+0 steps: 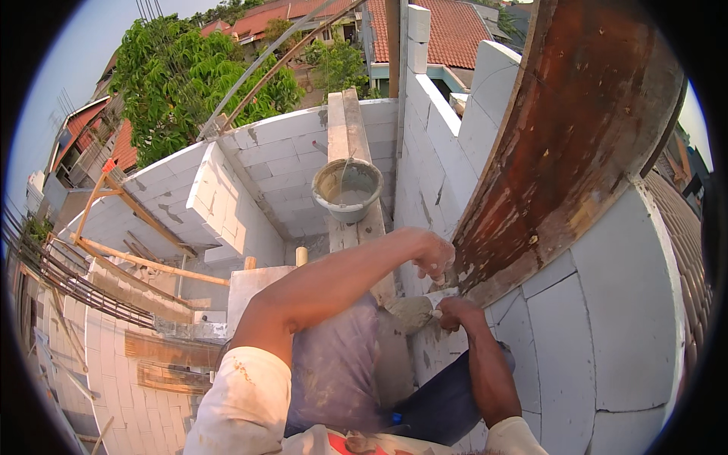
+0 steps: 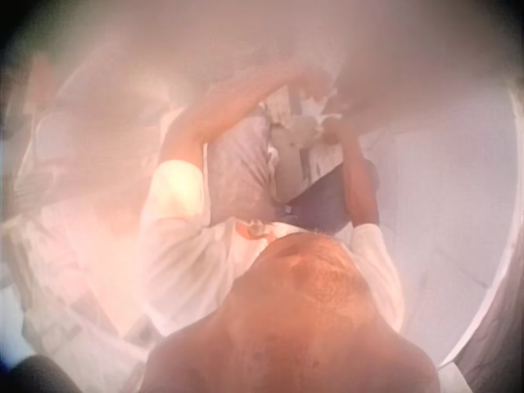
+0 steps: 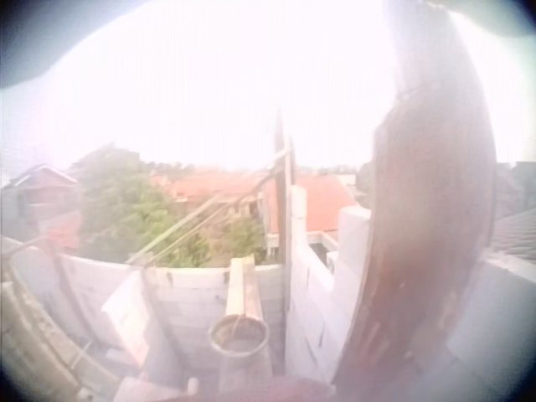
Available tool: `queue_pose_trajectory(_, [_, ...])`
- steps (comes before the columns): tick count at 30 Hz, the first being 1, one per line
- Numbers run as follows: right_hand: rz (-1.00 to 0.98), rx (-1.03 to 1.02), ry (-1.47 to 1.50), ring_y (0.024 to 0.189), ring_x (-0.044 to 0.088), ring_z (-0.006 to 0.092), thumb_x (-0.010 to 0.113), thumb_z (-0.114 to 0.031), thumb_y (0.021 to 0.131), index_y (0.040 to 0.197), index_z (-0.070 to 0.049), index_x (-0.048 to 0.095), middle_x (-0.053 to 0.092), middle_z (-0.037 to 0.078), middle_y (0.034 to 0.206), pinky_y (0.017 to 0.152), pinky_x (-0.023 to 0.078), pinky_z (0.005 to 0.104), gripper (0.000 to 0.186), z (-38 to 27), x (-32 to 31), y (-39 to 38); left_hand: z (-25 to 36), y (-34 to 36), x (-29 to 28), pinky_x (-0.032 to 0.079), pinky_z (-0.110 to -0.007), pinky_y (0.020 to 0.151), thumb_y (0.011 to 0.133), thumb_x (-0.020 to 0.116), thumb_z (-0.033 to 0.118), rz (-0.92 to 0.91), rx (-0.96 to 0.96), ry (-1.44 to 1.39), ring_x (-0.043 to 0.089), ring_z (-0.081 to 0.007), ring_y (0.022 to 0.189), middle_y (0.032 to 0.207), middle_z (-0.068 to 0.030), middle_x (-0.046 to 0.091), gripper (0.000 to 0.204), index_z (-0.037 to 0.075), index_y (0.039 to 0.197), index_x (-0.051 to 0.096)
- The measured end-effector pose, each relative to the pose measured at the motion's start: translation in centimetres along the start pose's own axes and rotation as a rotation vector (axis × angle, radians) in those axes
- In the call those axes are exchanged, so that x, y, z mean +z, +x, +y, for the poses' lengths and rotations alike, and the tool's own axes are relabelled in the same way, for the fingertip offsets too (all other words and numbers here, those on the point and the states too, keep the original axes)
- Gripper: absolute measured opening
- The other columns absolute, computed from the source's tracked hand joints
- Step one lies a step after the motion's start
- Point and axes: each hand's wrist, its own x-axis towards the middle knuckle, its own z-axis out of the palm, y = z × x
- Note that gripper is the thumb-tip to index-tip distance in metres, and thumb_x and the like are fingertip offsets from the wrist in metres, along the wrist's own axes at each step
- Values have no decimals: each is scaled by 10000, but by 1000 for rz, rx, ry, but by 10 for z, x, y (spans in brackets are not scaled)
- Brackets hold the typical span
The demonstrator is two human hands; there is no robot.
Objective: The person scoops wet cement from a bucket using a trowel and applies it to the joints of a white block wall. They smooth the cement into the gaps between the blocks and along the top edge of the wall, working on a rooftop construction site.
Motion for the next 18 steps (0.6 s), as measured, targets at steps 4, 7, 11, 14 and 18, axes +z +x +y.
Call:
queue_pose_trajectory(4, [-1, -24, 90, 755, 708, 263, 672, -110, 675, 918, -48, 735, 728, 133, 821, 650, 548, 388, 258, 4, 4, 6, 0, 5, 2, 520, -407, 770, 886, 669, 242, 34, 9, 21, 705, -248, 911, 939, -144, 745, 443, -21, 1233, 589])
queue_pose_trajectory(7, [-28, -20, 126, 811, 720, 280, 666, -133, 717, 943, -27, 739, 738, 136, 856, 716, 555, 405, 260, -10, -5, 0, -15, 16, 8, 533, -390, 704, 867, 648, 205, 34, 8, 17, 716, -225, 863, 954, -140, 751, 320, -16, 1100, 641])
queue_pose_trajectory(11, [-25, -23, 144, 900, 723, 308, 677, -172, 743, 974, -10, 740, 744, 167, 946, 789, 558, 424, 289, -13, -12, -8, -11, 13, 4, 522, -423, 831, 898, 682, 269, -18, 13, 49, 712, -268, 928, 1008, -165, 740, 566, -18, 1368, 552])
queue_pose_trajectory(14, [79, -65, 33, 841, 710, 313, 668, -170, 721, 1019, -57, 726, 732, 179, 900, 746, 557, 421, 324, -3, -3, 8, -10, 9, 3, 520, -422, 848, 892, 682, 276, 15, -5, 49, 710, -267, 942, 1021, -166, 739, 568, -3, 1370, 557])
queue_pose_trajectory(18, [159, -12, 3, 1014, 692, 356, 683, -189, 737, 1044, -35, 717, 719, 220, 1059, 884, 548, 442, 345, 9, 3, 16, -2, 5, -1, 507, -415, 895, 889, 677, 296, -5, -35, 51, 689, -266, 1014, 1025, -143, 740, 570, 24, 1376, 561])
